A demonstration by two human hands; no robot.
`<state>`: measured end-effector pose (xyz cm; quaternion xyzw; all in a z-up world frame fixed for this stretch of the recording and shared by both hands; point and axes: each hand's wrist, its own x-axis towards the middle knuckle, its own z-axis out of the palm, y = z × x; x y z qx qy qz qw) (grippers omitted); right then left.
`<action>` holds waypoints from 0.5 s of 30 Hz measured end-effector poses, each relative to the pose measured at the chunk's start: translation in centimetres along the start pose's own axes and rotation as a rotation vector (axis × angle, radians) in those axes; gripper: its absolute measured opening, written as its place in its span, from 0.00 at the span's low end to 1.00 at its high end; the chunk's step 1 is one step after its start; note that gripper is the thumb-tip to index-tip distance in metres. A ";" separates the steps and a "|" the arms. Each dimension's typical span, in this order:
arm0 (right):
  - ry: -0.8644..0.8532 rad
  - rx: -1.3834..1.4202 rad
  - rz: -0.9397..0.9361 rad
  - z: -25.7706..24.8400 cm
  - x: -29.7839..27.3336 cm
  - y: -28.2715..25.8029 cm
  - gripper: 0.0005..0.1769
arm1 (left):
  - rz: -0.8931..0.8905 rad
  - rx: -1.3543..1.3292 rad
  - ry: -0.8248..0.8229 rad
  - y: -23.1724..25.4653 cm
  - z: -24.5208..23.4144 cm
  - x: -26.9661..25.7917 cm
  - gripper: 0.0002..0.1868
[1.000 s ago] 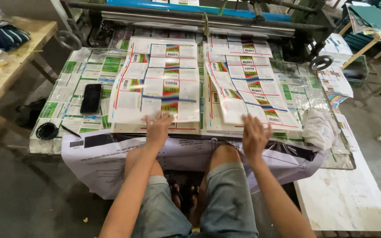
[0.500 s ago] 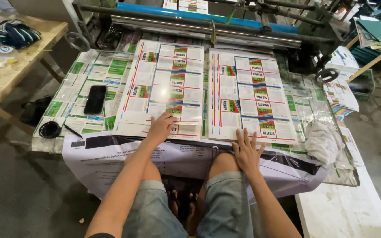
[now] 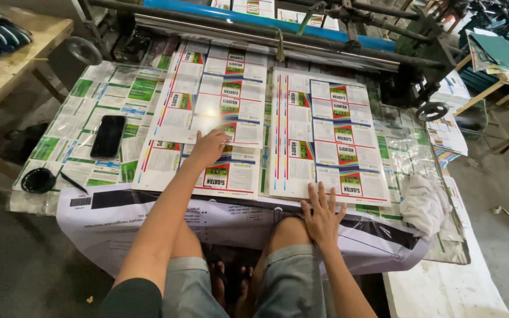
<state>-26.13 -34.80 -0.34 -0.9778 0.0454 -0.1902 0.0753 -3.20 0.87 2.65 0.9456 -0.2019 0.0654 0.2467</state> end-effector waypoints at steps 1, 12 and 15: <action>-0.005 -0.004 -0.001 -0.1 0.2 -0.2 0.34 | -0.003 -0.005 -0.003 -0.2 -0.1 0.6 0.14; -0.022 -0.025 0.030 -0.4 0.0 -0.7 0.34 | 0.025 0.100 0.036 -2.8 2.7 8.0 0.24; -0.001 -0.019 0.019 -1.1 0.2 -0.6 0.34 | -0.063 0.135 0.008 -1.2 3.1 7.9 0.25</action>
